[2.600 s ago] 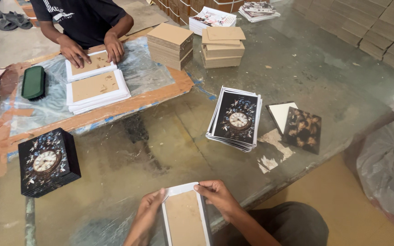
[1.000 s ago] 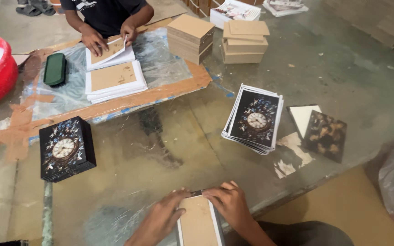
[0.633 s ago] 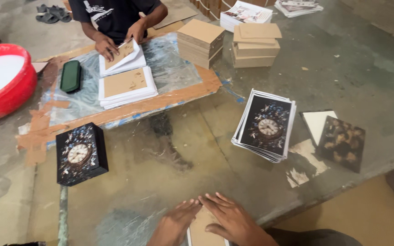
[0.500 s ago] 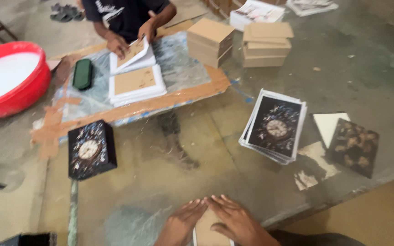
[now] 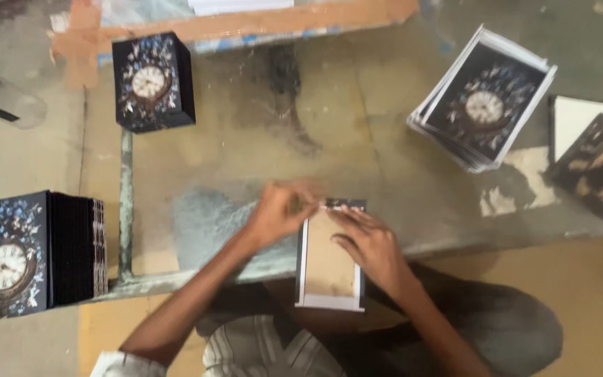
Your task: The person assembles small square clocks by placing a clock face onto a cardboard backing and inserting it into a black frame. They then stack the completed units and place a heavy stone on top of the stack.
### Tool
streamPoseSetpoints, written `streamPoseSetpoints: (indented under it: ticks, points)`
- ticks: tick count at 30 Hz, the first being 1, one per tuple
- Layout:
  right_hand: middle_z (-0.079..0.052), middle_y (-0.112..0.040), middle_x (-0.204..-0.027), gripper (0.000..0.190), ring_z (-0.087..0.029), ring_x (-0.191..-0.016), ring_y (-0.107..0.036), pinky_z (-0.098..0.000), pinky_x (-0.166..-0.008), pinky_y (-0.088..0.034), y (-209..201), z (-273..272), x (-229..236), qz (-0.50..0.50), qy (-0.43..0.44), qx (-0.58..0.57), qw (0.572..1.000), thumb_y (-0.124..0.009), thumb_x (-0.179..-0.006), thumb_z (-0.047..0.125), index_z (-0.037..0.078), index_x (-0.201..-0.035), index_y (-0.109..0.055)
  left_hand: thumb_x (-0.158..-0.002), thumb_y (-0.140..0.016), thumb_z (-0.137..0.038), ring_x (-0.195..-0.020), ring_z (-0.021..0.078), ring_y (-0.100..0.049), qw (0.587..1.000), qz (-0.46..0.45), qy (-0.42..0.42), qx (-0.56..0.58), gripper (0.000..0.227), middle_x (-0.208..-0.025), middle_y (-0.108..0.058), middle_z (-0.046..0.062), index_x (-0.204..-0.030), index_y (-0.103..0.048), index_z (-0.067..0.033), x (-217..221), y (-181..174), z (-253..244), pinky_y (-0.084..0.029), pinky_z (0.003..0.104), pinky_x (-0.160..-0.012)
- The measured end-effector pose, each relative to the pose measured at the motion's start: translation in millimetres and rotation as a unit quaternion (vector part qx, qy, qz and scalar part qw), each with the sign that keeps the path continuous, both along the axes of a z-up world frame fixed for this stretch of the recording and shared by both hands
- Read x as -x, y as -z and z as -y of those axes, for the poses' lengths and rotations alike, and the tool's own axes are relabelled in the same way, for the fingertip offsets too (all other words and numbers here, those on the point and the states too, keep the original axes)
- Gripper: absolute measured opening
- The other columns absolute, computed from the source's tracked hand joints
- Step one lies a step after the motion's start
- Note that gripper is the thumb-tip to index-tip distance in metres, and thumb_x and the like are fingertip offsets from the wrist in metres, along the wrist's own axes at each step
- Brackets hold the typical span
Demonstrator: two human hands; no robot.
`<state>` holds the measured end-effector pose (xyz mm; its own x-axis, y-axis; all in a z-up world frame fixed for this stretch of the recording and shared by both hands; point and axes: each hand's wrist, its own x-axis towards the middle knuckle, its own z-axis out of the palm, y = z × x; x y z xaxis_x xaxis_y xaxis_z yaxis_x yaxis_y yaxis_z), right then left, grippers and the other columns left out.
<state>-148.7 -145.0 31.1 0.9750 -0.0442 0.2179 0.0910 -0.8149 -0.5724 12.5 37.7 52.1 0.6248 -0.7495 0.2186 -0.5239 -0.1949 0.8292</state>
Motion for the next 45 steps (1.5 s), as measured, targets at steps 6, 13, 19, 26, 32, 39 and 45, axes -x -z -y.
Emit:
streamPoseSetpoints:
  ticks: [6, 13, 19, 26, 32, 39, 45]
  points:
    - [-0.015, -0.063, -0.14, 0.059, -0.036, -0.128, -0.063, -0.0427, -0.104, -0.053, -18, -6, 5, 0.012, 0.035, -0.072, 0.997, -0.077, -0.091, 0.031, 0.011, -0.142, -0.056, -0.107, -0.054, -0.009, -0.127, 0.0282, -0.06, 0.955, 0.073, -0.221, 0.184, 0.026, -0.13, -0.065, 0.015, -0.13, -0.063, -0.004, -47, -54, 64, -0.047, 0.037, -0.114]
    - [-0.023, -0.033, -0.161, 0.102, -0.045, -0.144, -0.039, -0.0557, -0.117, -0.038, -11, -8, 4, 0.053, 0.112, -0.006, 0.992, -0.085, -0.081, 0.046, 0.002, -0.157, -0.033, -0.099, -0.057, -0.007, -0.157, 0.0373, -0.026, 0.96, 0.263, 0.071, -0.068, 0.036, -0.159, -0.041, 0.02, -0.134, -0.053, -0.0013, -7, 19, 93, -0.029, 0.048, -0.129]
    - [-0.038, -0.004, -0.164, 0.128, -0.058, -0.151, -0.017, -0.0637, -0.122, -0.022, 4, -3, 5, 0.061, 0.136, 0.013, 0.989, -0.084, -0.074, 0.055, -0.006, -0.159, -0.01, -0.1, -0.055, -0.006, -0.15, 0.0455, -0.026, 0.973, 0.228, 0.041, 0.025, 0.043, -0.153, -0.041, 0.022, -0.142, -0.051, -0.002, -11, -4, 99, -0.022, 0.059, -0.124]
    - [-0.039, 0.004, -0.163, 0.136, -0.057, -0.154, -0.004, -0.0648, -0.125, -0.013, 23, -1, 9, 0.072, 0.165, 0.041, 0.983, -0.083, -0.076, 0.06, -0.004, -0.16, 0.004, -0.093, -0.058, -0.009, -0.155, 0.0378, -0.03, 0.959, 0.28, 0.01, 0.031, 0.05, -0.153, -0.047, 0.017, -0.143, -0.053, -0.0034, -5, 23, 158, -0.028, 0.05, -0.128]
    - [-0.04, -0.004, -0.163, 0.13, -0.055, -0.154, -0.005, -0.0637, -0.125, -0.009, 11, -3, 4, 0.091, 0.163, 0.064, 0.98, -0.076, -0.077, 0.061, -0.009, -0.158, -0.003, -0.091, -0.06, -0.02, -0.15, 0.0372, -0.035, 0.919, 0.388, 0.066, -0.024, 0.044, -0.15, -0.047, 0.023, -0.131, -0.054, -0.0011, 13, 54, 163, -0.031, 0.05, -0.124]
    - [-0.038, -0.009, -0.161, 0.129, -0.05, -0.153, -0.008, -0.0615, -0.121, -0.008, 2, -10, 14, 0.086, 0.138, 0.064, 0.985, -0.075, -0.072, 0.062, -0.01, -0.155, -0.008, -0.09, -0.062, -0.019, -0.143, 0.0364, -0.043, 0.941, 0.334, 0.053, -0.019, 0.044, -0.136, -0.057, 0.016, -0.131, -0.056, -0.0067, 22, 33, 144, -0.039, 0.05, -0.114]
    - [-0.037, -0.007, -0.159, 0.141, -0.048, -0.15, -0.006, -0.0606, -0.118, -0.008, -6, -12, 28, 0.051, 0.125, 0.05, 0.99, -0.079, -0.061, 0.069, -0.01, -0.153, -0.006, -0.088, -0.064, -0.02, -0.132, 0.0314, -0.051, 0.947, 0.313, 0.067, -0.006, 0.039, -0.123, -0.062, 0.01, -0.125, -0.06, -0.0082, 27, 31, 141, -0.042, 0.048, -0.11]
